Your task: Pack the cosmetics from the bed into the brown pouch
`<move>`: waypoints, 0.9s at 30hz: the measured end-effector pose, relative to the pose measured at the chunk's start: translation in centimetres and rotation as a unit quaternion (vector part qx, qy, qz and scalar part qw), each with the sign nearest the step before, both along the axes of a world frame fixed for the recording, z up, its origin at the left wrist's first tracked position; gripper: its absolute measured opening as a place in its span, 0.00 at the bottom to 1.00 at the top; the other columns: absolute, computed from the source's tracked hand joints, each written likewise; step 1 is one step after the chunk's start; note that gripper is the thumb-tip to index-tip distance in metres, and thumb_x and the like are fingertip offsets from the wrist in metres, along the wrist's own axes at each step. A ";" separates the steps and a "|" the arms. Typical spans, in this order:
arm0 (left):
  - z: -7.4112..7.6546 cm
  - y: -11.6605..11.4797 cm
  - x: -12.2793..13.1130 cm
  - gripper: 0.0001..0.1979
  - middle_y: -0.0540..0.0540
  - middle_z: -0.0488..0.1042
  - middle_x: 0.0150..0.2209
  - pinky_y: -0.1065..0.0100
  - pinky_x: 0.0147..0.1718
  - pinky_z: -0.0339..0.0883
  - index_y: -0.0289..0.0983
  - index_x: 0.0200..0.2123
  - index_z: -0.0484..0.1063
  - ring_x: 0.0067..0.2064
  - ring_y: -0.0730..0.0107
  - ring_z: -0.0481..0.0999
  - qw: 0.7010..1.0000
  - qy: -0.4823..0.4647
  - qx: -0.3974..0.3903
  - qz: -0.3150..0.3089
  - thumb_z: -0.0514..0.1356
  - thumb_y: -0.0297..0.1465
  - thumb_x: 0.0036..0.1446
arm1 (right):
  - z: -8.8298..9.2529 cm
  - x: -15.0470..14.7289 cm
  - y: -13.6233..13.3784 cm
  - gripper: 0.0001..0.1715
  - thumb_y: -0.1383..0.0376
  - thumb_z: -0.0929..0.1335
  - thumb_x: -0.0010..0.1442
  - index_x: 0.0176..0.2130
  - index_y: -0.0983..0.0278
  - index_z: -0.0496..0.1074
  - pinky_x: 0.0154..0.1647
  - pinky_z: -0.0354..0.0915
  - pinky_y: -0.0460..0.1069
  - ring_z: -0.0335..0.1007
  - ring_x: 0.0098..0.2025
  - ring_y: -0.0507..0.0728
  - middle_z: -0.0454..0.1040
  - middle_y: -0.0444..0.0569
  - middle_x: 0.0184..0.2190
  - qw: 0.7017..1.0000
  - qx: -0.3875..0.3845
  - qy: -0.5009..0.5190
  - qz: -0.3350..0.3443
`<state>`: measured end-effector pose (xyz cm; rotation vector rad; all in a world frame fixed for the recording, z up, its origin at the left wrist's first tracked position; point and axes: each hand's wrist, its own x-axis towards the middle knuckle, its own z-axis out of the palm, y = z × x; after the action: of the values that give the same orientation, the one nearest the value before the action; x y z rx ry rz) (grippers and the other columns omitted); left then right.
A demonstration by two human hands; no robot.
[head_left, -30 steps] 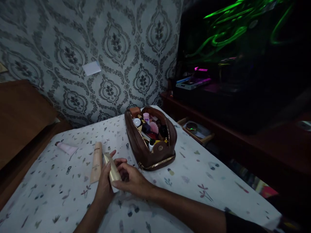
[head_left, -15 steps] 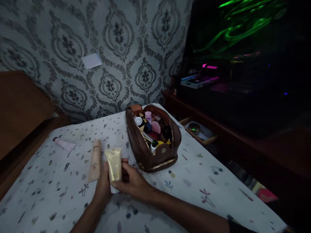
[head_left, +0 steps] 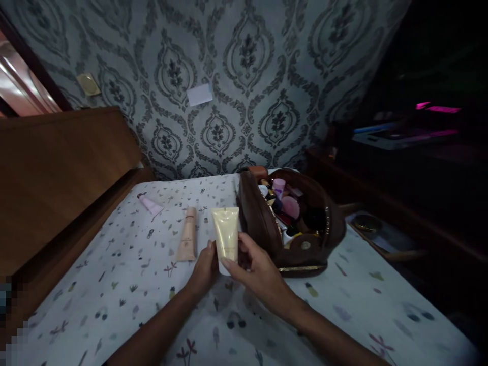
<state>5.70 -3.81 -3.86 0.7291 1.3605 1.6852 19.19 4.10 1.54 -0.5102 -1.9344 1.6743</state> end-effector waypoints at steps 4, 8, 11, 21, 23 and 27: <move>0.3 -0.3 0.5 0.35 0.37 0.81 0.34 0.65 0.29 0.72 0.33 0.44 0.79 0.34 0.58 0.80 0.993 0.024 0.008 -0.114 0.56 0.61 0.58 | 4.7 2.5 1.5 0.36 0.55 0.74 0.56 0.59 0.60 0.61 0.39 0.71 0.50 0.76 0.42 0.58 0.77 0.51 0.45 0.998 0.006 0.063 -0.027; 0.1 -0.2 0.6 0.33 0.38 0.80 0.32 0.69 0.24 0.68 0.34 0.46 0.78 0.30 0.62 0.78 0.988 0.001 0.014 -0.153 0.60 0.59 0.56 | 9.3 6.2 5.4 0.40 0.52 0.73 0.58 0.62 0.59 0.56 0.35 0.70 0.49 0.77 0.41 0.59 0.77 0.51 0.44 0.985 0.108 0.059 -0.123; 0.1 -0.1 0.6 0.31 0.39 0.80 0.30 0.70 0.22 0.68 0.34 0.43 0.78 0.28 0.63 0.77 0.989 0.003 0.002 -0.149 0.60 0.58 0.57 | 10.9 8.4 8.9 0.38 0.53 0.73 0.58 0.60 0.63 0.58 0.31 0.66 0.48 0.76 0.33 0.57 0.77 0.47 0.35 0.944 0.250 -0.075 -0.204; 0.1 0.0 0.5 0.31 0.41 0.79 0.28 0.69 0.23 0.68 0.35 0.39 0.78 0.26 0.66 0.76 0.985 0.033 -0.024 -0.167 0.60 0.59 0.56 | 11.9 5.8 12.1 0.32 0.63 0.73 0.56 0.56 0.69 0.63 0.34 0.64 0.49 0.76 0.44 0.65 0.76 0.62 0.46 0.774 0.423 -0.455 -0.119; 0.1 0.0 0.5 0.31 0.41 0.79 0.28 0.69 0.24 0.68 0.35 0.38 0.78 0.27 0.65 0.76 0.984 0.037 -0.024 -0.171 0.60 0.60 0.56 | 12.4 5.1 11.7 0.30 0.67 0.73 0.55 0.55 0.70 0.65 0.34 0.65 0.50 0.77 0.44 0.65 0.76 0.64 0.47 0.770 0.416 -0.474 -0.100; 0.1 -0.2 0.6 0.30 0.42 0.78 0.28 0.69 0.25 0.67 0.35 0.39 0.78 0.28 0.66 0.76 0.982 0.058 -0.019 -0.180 0.58 0.58 0.58 | 13.3 4.3 10.9 0.31 0.71 0.71 0.56 0.58 0.72 0.66 0.38 0.68 0.51 0.77 0.46 0.66 0.75 0.66 0.50 0.767 0.406 -0.488 -0.093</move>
<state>6.29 -3.99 -3.79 0.9986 1.2477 1.3452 23.47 15.00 14.79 -1.2874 -2.8873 0.2135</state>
